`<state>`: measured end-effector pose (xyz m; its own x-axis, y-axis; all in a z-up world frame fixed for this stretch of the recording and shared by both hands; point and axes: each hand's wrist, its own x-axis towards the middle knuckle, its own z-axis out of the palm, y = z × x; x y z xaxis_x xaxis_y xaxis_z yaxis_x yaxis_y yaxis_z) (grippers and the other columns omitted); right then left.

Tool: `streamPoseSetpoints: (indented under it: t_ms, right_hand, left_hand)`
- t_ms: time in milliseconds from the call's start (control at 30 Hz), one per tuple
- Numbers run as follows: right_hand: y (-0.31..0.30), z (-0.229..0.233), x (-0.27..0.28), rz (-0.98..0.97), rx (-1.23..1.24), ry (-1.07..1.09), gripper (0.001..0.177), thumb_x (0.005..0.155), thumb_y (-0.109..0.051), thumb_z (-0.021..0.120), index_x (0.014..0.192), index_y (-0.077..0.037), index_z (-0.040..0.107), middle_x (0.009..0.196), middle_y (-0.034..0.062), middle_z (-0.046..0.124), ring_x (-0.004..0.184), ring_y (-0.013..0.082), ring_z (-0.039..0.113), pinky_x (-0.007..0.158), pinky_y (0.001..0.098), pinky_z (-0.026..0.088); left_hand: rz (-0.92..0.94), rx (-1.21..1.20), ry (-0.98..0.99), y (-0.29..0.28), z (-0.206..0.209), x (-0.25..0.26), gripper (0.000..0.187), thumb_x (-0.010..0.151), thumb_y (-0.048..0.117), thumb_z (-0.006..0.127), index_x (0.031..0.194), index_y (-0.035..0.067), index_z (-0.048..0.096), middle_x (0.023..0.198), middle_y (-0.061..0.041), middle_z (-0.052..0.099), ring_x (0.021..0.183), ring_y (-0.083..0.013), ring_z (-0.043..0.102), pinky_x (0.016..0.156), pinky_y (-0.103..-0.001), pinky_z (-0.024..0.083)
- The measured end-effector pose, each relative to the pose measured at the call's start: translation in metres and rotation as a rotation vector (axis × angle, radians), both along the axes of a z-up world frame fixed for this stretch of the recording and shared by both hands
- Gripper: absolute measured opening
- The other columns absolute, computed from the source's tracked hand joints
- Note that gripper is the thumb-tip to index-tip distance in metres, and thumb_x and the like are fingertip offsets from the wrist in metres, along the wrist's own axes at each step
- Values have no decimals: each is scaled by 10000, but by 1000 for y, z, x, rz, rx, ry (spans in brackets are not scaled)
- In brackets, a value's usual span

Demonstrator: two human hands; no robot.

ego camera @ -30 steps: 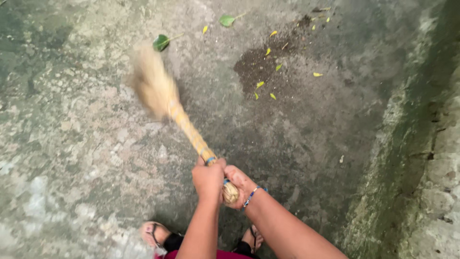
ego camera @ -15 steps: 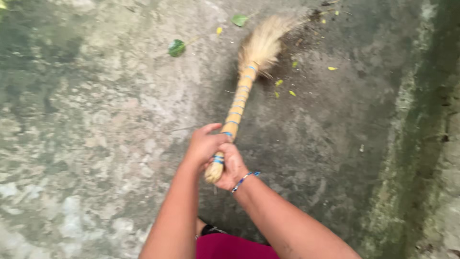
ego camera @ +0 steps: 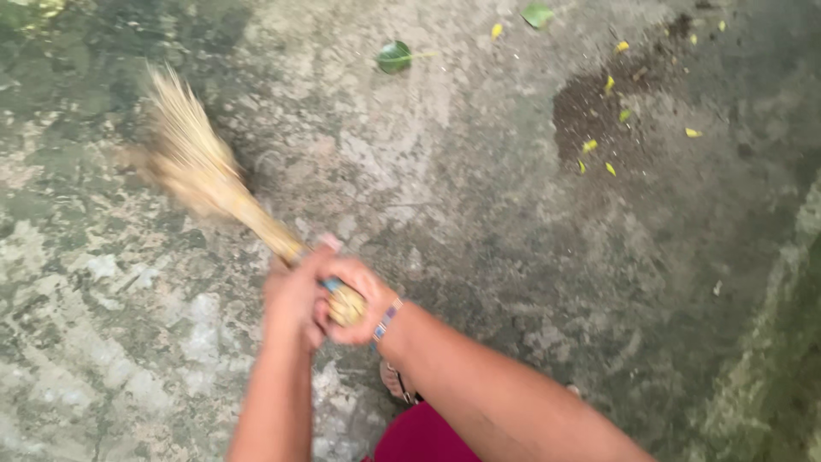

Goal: The person sweeps a concrete floor by hand using a bundle broom, gathering leaves and debris into a pile.

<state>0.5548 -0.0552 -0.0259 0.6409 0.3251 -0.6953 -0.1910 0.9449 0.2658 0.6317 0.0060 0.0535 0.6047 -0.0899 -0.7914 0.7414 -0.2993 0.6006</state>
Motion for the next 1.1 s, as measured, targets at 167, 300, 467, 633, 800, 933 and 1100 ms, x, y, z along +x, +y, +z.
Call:
streamPoseSetpoints:
  t_ms: [167,300,467,633,800,933,1100]
  right_hand:
    - [-7,-13,-60,-252,-8,182,161,845,-179,703,747,-154,578,611,0,594,505,155,595,475,298,540]
    - [-26,-10,-57,-529,-56,159,60,846,-148,654,859,-110,609,652,11,595,529,131,589,488,272,536]
    - [-39,25,-7,-411,-270,38,108,760,-104,613,862,-140,601,642,12,584,538,145,583,517,319,536]
    - [-27,24,27,-20,-132,-30,96,762,-181,663,794,-135,585,665,29,577,558,175,577,549,362,544]
    - [-38,-7,54,251,208,-218,170,924,-215,735,834,-123,625,702,8,615,527,114,583,478,281,522]
    - [-97,-33,60,605,-91,-178,136,869,-211,679,807,-105,621,681,22,617,528,113,585,483,286,519]
    - [-209,-69,1,200,176,-50,165,891,-169,673,767,-99,588,663,16,596,525,102,567,467,244,506]
  left_hand:
    - [-332,-81,40,-24,-72,-26,273,767,98,762,1001,-15,679,694,-56,665,474,-95,600,413,-293,488]
    - [-549,-186,220,-67,-80,-23,504,781,79,735,1279,136,684,683,-12,634,460,-66,494,388,-252,383]
    - [-514,-371,242,-70,-33,30,674,804,16,688,1454,163,589,740,-40,697,416,-57,454,332,-237,297]
    - [-241,-277,98,-35,12,55,689,820,28,672,1487,158,560,832,-105,748,465,-79,523,383,-251,392]
    - [113,-75,151,-18,-20,77,627,778,38,694,1343,211,486,758,-96,672,539,-211,616,458,-400,479]
    - [99,50,100,-55,-114,73,279,781,32,687,1019,-86,601,709,-164,621,516,-274,588,444,-436,469]
    - [-226,-54,143,-197,-198,37,235,738,45,714,930,-43,611,695,-139,618,530,-247,578,455,-423,461]
